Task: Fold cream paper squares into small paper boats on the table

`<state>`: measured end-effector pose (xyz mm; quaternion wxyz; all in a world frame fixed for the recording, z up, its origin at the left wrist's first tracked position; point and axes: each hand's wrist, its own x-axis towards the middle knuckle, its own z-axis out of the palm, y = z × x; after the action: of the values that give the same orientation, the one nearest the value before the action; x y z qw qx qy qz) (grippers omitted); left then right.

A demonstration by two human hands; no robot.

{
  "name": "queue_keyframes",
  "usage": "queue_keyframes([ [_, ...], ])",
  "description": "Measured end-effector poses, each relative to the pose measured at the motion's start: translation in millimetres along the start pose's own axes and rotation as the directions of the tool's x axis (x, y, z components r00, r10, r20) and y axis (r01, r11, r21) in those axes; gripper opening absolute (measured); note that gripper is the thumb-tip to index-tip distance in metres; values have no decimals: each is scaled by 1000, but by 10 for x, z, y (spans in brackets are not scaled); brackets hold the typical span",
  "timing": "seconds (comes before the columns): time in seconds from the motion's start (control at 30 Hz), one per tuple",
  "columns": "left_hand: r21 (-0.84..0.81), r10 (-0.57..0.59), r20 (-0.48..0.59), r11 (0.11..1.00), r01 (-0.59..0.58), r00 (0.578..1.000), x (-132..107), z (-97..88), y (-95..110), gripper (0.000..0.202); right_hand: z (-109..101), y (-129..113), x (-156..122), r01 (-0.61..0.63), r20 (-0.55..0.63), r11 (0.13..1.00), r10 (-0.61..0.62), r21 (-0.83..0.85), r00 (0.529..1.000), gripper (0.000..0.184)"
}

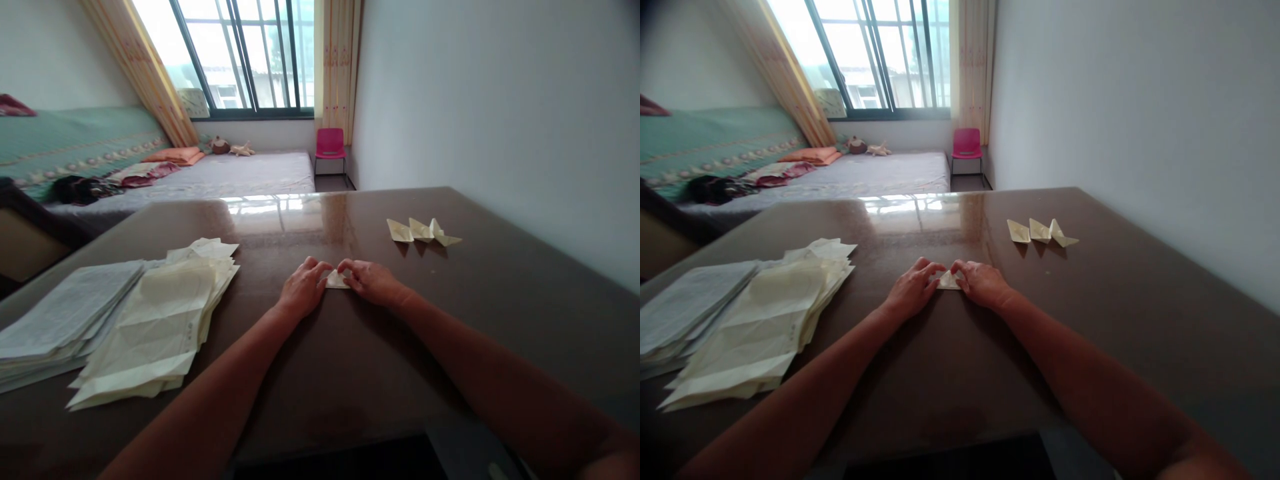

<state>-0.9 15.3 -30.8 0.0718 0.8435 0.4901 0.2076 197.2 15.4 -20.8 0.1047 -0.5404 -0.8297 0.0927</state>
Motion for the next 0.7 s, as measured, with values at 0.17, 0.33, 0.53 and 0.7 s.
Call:
queue_keyframes([
  [0.17,18,248,31,968,-248,968,-32,15,5,27,-112,-41,-35,89,53,992,-85,-90,995,28],
  [0.33,122,280,100,949,-291,955,-99,-10,54,31,-288,-104,-202,235,178,938,-194,-255,965,29],
  [0.53,217,272,156,929,-301,950,-144,-52,118,33,-384,-247,-362,233,251,905,-148,-355,957,33],
  [0.7,239,216,198,935,-261,956,-157,-78,135,39,-398,-350,-389,229,274,899,-128,-375,953,35],
])
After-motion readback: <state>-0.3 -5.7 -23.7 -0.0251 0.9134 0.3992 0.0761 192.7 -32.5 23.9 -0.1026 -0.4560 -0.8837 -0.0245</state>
